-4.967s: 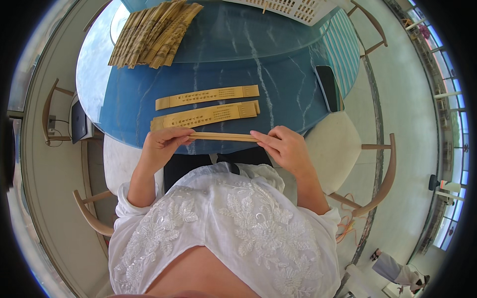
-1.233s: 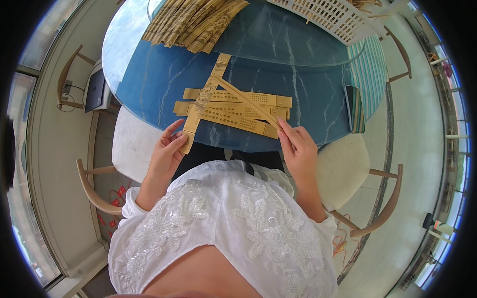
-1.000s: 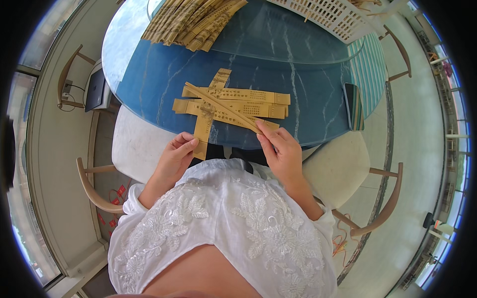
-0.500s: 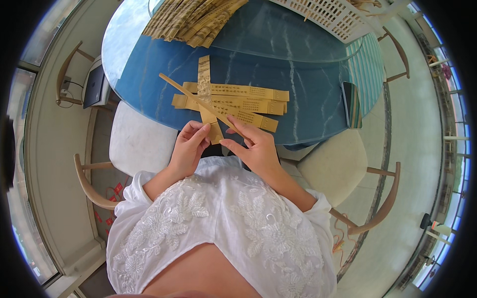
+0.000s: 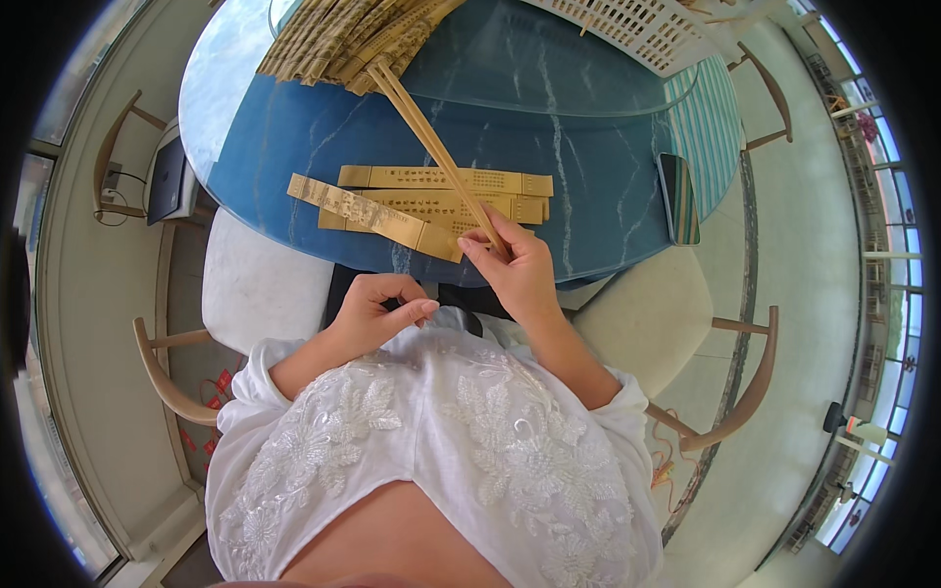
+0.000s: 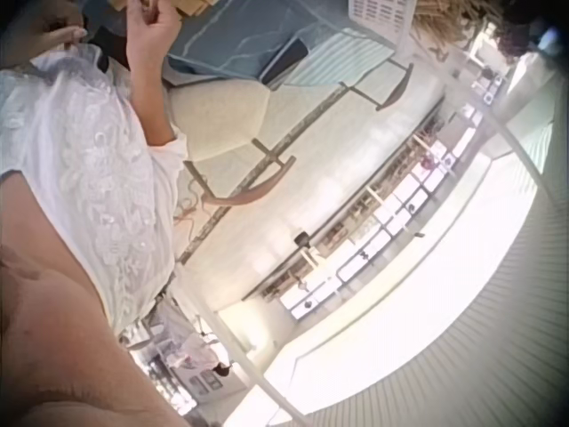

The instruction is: The person repeatedly picks thin bamboo strips from a white basket and places them onto rectangular bamboo sheets on a blue table. They align each strip along the sheet and adjust its position before moving to the next strip. The process continues with multiple sheets and strips throughout the clip.

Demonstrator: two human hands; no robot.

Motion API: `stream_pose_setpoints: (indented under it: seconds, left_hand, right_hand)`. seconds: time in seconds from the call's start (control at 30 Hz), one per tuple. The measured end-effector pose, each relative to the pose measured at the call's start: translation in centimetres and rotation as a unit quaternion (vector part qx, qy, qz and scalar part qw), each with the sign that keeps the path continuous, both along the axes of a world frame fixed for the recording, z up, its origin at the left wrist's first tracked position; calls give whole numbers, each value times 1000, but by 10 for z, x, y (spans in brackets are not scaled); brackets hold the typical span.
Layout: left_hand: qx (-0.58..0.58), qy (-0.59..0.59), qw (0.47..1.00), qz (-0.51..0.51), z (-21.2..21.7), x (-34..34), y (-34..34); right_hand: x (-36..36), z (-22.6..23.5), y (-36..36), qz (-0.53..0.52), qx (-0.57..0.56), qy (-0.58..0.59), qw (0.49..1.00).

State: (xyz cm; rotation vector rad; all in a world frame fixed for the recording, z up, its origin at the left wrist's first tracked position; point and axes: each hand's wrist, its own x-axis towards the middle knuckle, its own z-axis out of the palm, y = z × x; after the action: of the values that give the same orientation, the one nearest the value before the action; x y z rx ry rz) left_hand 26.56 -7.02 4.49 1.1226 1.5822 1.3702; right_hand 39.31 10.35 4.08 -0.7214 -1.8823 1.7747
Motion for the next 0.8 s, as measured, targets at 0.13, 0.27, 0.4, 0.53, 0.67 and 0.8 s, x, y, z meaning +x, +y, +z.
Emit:
stream_pose_setpoints:
  seconds: [0.13,0.27,0.4,0.53,0.67,0.8]
  left_hand:
    - [168,411,894,57,18,-19,19]
    - [154,467,870,22,26,-31,39]
    - [158,453,877,-27,23,-38,50]
    - [149,449,879,-60,23,-39,56]
    - [151,439,883,-61,20,-40,61]
    - [150,424,890,-67,20,-40,64]
  right_hand:
    - [2,5,8,26,20,-33,999]
    - [3,2,11,39,17,-23,999]
    - [3,6,15,42,0,-42,998]
    - [2,9,21,41,-12,-54,998]
    - [3,7,23,36,-32,-41,998]
    - [4,7,25,40,-22,-50,998]
